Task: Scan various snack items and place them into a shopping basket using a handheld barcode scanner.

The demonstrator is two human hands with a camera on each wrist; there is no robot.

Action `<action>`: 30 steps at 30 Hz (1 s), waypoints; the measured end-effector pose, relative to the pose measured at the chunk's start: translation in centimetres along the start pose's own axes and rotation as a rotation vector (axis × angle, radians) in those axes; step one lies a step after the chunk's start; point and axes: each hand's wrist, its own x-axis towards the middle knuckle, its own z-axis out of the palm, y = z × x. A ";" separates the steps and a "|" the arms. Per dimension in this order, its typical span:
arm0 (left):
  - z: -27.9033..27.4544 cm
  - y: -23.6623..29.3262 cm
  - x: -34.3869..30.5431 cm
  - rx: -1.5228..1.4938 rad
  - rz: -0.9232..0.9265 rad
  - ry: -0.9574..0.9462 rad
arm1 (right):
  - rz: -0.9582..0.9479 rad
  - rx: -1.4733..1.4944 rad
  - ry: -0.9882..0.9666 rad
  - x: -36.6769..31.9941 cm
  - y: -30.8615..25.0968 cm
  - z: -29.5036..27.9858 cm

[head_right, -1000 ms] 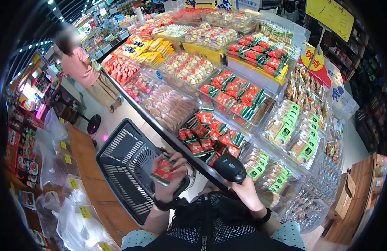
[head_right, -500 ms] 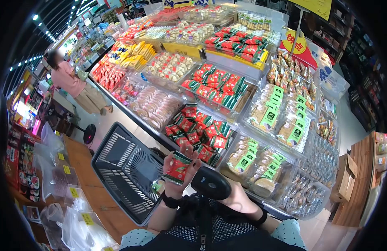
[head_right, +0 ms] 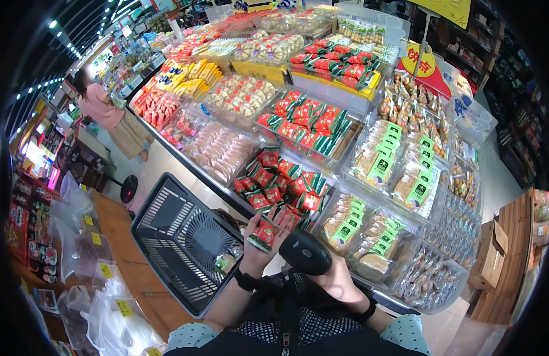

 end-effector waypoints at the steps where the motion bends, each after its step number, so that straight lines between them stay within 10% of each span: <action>1: -0.1 0.0 0.7 0.001 -0.001 -0.002 | -0.001 0.160 0.068 -0.2 0.8 0.0; 6: -0.8 -0.2 5.5 0.040 -0.031 0.175 | 0.128 0.537 0.304 -1.5 1.8 -0.7; 13: 0.0 -1.6 7.3 0.196 0.029 0.268 | 0.243 0.193 0.470 -2.5 3.0 -2.3; 19: 1.1 -2.1 3.6 0.617 0.173 0.099 | 0.252 0.283 0.447 -1.1 3.7 -1.5; 23: 3.0 1.9 -1.5 0.703 -0.048 -0.142 | 0.297 0.224 0.337 0.9 4.4 -0.4; 30: -2.6 14.5 -8.4 1.108 0.896 0.479 | 0.087 0.042 0.214 4.6 4.7 3.9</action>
